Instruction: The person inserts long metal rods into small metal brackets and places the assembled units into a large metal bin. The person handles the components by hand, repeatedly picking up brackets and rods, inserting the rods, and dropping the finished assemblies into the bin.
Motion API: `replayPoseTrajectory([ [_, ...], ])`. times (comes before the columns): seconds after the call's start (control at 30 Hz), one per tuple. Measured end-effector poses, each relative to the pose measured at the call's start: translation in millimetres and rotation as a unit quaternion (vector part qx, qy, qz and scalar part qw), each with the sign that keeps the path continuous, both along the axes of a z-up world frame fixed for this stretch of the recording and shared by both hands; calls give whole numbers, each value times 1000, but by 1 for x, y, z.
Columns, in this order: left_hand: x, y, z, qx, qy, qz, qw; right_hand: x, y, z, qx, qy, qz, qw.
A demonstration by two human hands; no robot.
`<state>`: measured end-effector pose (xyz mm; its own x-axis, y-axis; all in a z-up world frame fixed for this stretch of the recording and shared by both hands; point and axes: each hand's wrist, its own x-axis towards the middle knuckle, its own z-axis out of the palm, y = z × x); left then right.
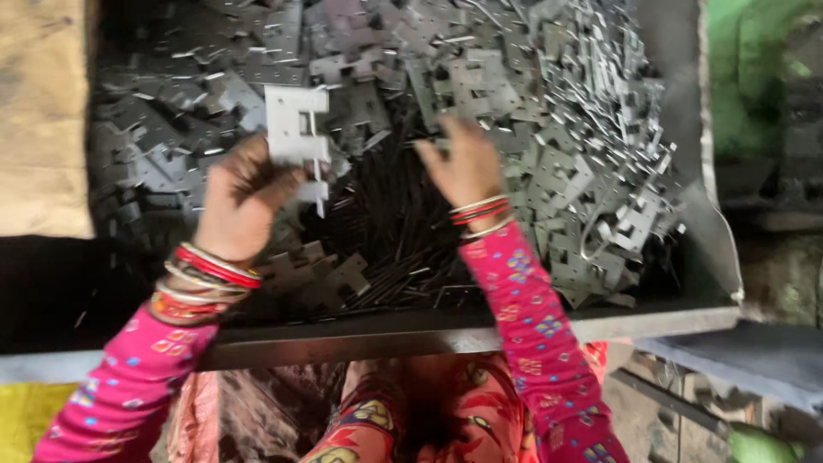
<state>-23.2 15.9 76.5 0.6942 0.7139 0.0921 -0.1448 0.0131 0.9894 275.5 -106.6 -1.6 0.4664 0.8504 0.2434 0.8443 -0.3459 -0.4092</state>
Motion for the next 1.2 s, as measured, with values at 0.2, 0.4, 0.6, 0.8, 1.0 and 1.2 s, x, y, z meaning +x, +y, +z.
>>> replayPoseTrajectory([
  [0.2, -91, 76, 57, 533, 286, 277, 747, 61, -17, -6, -72, -125, 16, 989],
  [0.4, -147, 149, 0, 528, 449, 347, 632, 68, -22, -9, -60, -111, 66, 990],
  [0.6, -121, 148, -9, 639, 429, 410, 490, 50, -19, 5, -63, -141, 82, 985],
  [0.8, 4, 59, -36, 616, 337, 103, 705, 38, -27, 19, 133, 120, 164, 970],
  [1.0, 77, 33, -80, 482, 557, -131, 663, 47, -54, 64, 358, 688, -8, 632],
  [1.2, 66, 29, -102, 672, 375, 11, 638, 45, -50, 61, 346, 673, -90, 647],
])
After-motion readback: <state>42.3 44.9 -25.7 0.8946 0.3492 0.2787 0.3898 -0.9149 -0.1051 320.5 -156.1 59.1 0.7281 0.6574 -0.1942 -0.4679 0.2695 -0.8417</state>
